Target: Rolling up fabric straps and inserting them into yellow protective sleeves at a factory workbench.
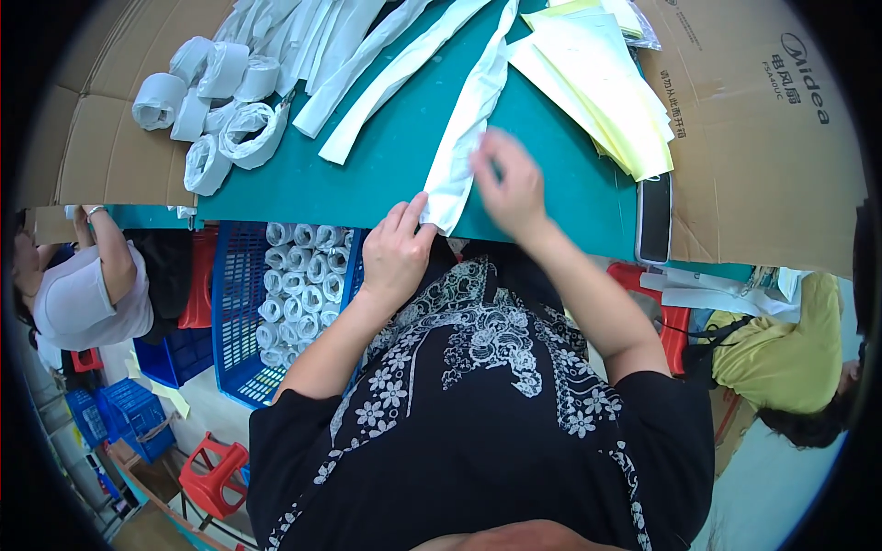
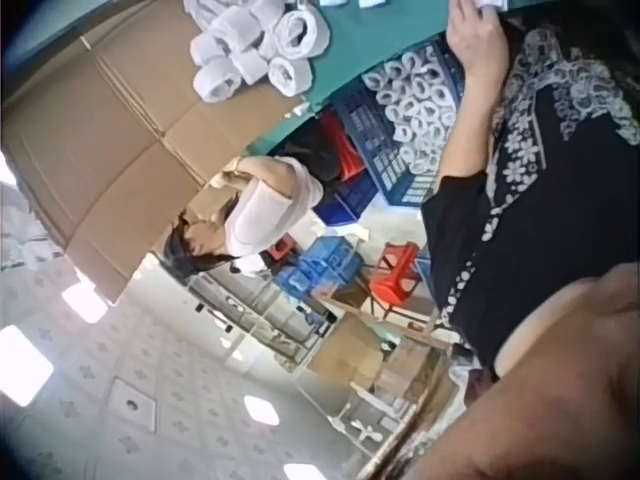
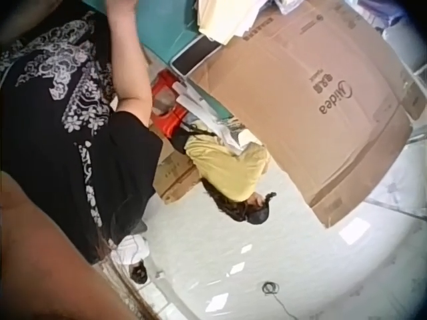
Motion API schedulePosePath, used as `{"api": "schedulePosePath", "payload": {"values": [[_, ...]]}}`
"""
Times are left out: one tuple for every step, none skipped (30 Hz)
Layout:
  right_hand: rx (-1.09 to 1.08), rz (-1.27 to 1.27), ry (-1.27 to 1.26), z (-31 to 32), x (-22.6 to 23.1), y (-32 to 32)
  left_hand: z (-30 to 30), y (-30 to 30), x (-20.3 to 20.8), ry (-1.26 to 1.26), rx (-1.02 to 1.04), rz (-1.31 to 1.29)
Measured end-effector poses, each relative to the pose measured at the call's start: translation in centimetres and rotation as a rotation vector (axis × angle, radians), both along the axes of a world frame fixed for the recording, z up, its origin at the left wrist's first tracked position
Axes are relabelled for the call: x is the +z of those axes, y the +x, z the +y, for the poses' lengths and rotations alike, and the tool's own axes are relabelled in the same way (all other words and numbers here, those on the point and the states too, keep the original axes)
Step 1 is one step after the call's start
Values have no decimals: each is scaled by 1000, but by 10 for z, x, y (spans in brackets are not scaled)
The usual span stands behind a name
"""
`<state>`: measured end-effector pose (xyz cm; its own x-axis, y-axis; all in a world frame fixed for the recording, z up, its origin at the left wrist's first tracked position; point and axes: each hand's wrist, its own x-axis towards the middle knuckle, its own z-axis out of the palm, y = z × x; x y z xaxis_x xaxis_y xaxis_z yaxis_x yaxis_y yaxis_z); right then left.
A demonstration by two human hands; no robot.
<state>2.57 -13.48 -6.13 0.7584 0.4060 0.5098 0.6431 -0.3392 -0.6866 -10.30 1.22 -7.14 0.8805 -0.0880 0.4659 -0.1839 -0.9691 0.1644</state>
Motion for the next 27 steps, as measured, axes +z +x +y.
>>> {"api": "schedulePosePath", "payload": {"values": [[-80, 86, 40, 4, 3, 25, 0, 0, 2, -1, -3, 2], [-101, 57, 2, 9, -2, 52, 0, 2, 7, -9, -32, 27], [-129, 27, -37, 12, -6, 77, -1, 5, 12, -17, -67, 50], [-133, 27, -32, 19, -11, 97, 0, 6, 12, -12, -71, 50], [-72, -55, -211, 26, -16, 114, 1, 8, 11, 0, -101, 53], [-4, -134, -390, 32, -19, 122, 2, 8, 11, 12, -124, 59], [-5, -131, -387, 34, -23, 126, 3, 8, 13, 15, -126, 61], [-26, -49, -481, 36, -28, 129, 4, 7, 16, 14, -143, 55], [-40, 33, -575, 40, -31, 130, 5, 6, 18, 11, -153, 50], [-36, 34, -575, 41, -34, 130, 6, 4, 19, 11, -150, 52], [-79, -20, -612, 41, -37, 130, 8, 1, 20, 6, -168, 83], [-119, -73, -649, 41, -38, 127, 10, -4, 19, 1, -184, 117], [-116, -69, -650, 42, -37, 127, 13, -6, 16, 0, -182, 122], [-100, -64, -673, 42, -36, 128, 15, -8, 10, -10, -202, 99], [-88, -61, -695, 41, -34, 128, 17, -8, 5, -20, -226, 74], [-91, -61, -695, 42, -34, 128, 19, -9, 2, -20, -228, 72], [-91, -69, -717, 44, -34, 127, 20, -9, -1, -40, -240, 25], [-91, -80, -737, 45, -32, 128, 22, -8, -3, -59, -251, -26], [-96, -89, -734, 45, -30, 127, 24, -8, -5, -55, -253, -35], [-75, -51, -745, 44, -28, 125, 27, -10, -8, -47, -289, -56], [-58, -17, -754, 43, -25, 124, 30, -9, -10, -38, -327, -81], [-59, -15, -773, 43, -24, 124, 31, -9, -10, -81, -359, -49], [-57, -1, -781, 42, -22, 124, 32, -6, -10, -72, -364, -67], [-54, 15, -792, 40, -22, 122, 30, -4, -6, -91, -346, -77], [-85, -59, -705, 38, -25, 119, 28, 0, 0, -110, -330, -87], [-100, -70, -700, 32, -24, 120, 27, 7, 7, -49, -317, -18], [-71, -104, -424, 28, -23, 120, 28, 11, 8, -47, -317, -23]]}}
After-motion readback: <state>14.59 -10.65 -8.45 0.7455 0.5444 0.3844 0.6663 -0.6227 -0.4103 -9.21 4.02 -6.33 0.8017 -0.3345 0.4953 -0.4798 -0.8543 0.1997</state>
